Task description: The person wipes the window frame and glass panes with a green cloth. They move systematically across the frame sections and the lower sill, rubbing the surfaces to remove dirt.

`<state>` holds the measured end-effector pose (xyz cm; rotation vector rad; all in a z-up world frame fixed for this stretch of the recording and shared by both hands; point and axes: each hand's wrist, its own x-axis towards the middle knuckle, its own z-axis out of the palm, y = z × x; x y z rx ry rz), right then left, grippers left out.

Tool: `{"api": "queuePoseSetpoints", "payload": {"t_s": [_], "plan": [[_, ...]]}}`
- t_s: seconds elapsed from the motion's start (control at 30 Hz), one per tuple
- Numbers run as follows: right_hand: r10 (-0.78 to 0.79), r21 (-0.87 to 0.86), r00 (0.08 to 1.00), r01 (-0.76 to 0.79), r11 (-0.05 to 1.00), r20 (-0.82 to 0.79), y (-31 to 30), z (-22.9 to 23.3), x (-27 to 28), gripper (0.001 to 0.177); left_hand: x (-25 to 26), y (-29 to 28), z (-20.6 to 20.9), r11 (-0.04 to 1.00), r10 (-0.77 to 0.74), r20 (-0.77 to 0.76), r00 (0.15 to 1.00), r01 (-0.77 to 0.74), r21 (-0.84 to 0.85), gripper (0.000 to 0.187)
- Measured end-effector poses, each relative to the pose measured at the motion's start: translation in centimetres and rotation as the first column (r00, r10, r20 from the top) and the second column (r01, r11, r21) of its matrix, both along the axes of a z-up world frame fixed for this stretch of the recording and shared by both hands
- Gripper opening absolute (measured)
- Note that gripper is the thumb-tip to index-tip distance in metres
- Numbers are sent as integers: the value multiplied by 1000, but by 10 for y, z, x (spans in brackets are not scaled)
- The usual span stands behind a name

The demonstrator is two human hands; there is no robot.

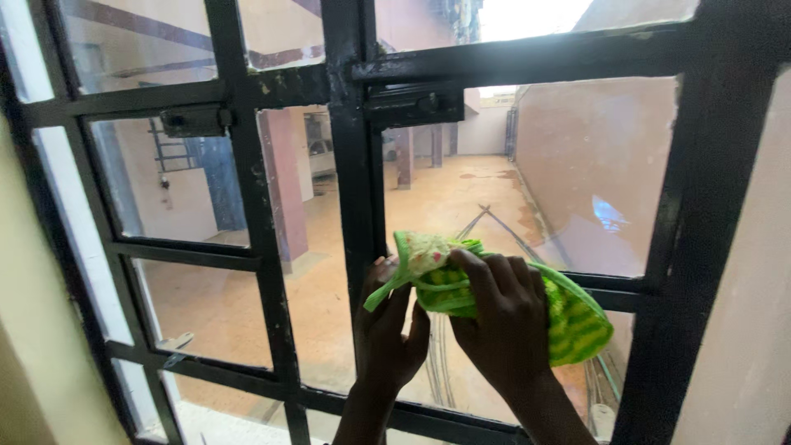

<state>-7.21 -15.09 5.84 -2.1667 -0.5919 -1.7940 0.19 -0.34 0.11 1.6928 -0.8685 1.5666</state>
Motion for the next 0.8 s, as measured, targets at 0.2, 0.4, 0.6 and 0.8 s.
{"api": "queuePoseSetpoints", "payload": {"t_s": [0.2,0.4,0.6,0.8], "plan": [[34,-34,997,-36,999,-66,-5,0,-6,58,0,-1,0,999,-46,-16,999,46,-20,47],[51,-58,998,-53,997,-44,-8,1,-5,59,4,-2,-1,1000,7,14,1000,-7,-8,42],[23,-73,998,-27,997,-50,-10,-6,2,56,3,-1,-2,999,-46,33,998,46,-8,41],[-158,-209,987,160,965,26,-52,-8,2,60,1,4,6,997,40,57,998,-43,65,44]]}}
